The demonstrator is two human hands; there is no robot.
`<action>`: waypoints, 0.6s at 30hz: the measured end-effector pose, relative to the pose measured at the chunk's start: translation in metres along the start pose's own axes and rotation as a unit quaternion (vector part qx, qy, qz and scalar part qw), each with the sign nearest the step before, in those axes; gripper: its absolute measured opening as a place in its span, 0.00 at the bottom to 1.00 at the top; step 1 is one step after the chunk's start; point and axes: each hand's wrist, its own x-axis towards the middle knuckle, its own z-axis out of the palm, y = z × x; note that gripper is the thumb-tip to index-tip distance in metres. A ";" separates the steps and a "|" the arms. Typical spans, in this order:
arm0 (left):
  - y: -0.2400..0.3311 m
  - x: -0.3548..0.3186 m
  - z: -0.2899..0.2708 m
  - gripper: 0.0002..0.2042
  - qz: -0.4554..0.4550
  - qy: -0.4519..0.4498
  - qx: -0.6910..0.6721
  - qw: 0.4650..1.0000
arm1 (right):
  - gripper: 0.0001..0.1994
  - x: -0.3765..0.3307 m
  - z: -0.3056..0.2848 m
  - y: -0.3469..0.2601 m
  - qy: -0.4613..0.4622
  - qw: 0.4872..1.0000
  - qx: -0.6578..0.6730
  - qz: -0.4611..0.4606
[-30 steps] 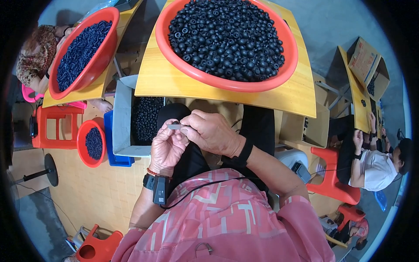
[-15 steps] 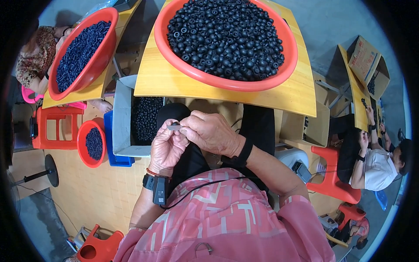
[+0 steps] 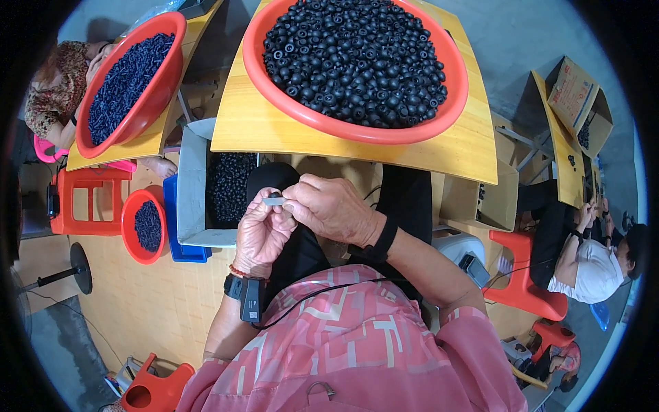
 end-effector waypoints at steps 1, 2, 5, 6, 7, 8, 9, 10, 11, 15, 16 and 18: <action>0.000 0.000 0.000 0.06 0.000 -0.003 -0.001 1.000 | 0.08 0.000 0.000 0.000 0.000 1.000 0.002 0.000; 0.000 0.000 -0.001 0.06 0.000 -0.003 -0.001 1.000 | 0.08 0.000 0.000 0.000 0.000 1.000 0.003 -0.001; 0.000 0.001 -0.004 0.06 -0.003 -0.012 -0.002 1.000 | 0.08 0.000 0.002 0.002 0.011 1.000 0.011 0.002; 0.000 0.001 -0.004 0.06 -0.004 -0.015 -0.001 1.000 | 0.08 0.000 0.001 0.002 0.011 1.000 0.011 0.002; 0.000 0.001 -0.005 0.06 -0.005 -0.019 -0.001 1.000 | 0.08 0.000 0.001 0.002 0.009 1.000 0.005 -0.001; 0.000 0.001 -0.004 0.06 -0.005 -0.019 -0.001 1.000 | 0.08 0.000 0.001 0.002 0.008 1.000 -0.001 -0.004; 0.000 0.001 -0.003 0.06 -0.006 -0.020 -0.002 1.000 | 0.08 0.000 0.001 0.002 0.008 1.000 -0.001 -0.004; 0.000 0.001 -0.003 0.06 -0.006 -0.021 -0.003 1.000 | 0.08 0.000 0.001 0.001 0.005 1.000 0.002 -0.003; 0.001 0.001 -0.002 0.06 -0.006 -0.021 -0.003 1.000 | 0.08 0.000 0.001 0.001 0.003 1.000 0.005 -0.002; 0.001 0.001 -0.003 0.06 -0.009 -0.018 -0.005 1.000 | 0.08 0.000 0.001 0.001 0.001 1.000 0.002 0.002; 0.001 0.001 -0.003 0.06 -0.010 -0.021 -0.005 1.000 | 0.09 0.000 0.001 0.002 0.005 1.000 -0.001 -0.001; 0.001 0.001 -0.002 0.06 -0.011 -0.023 -0.007 1.000 | 0.09 0.001 0.001 0.003 0.008 1.000 -0.005 -0.003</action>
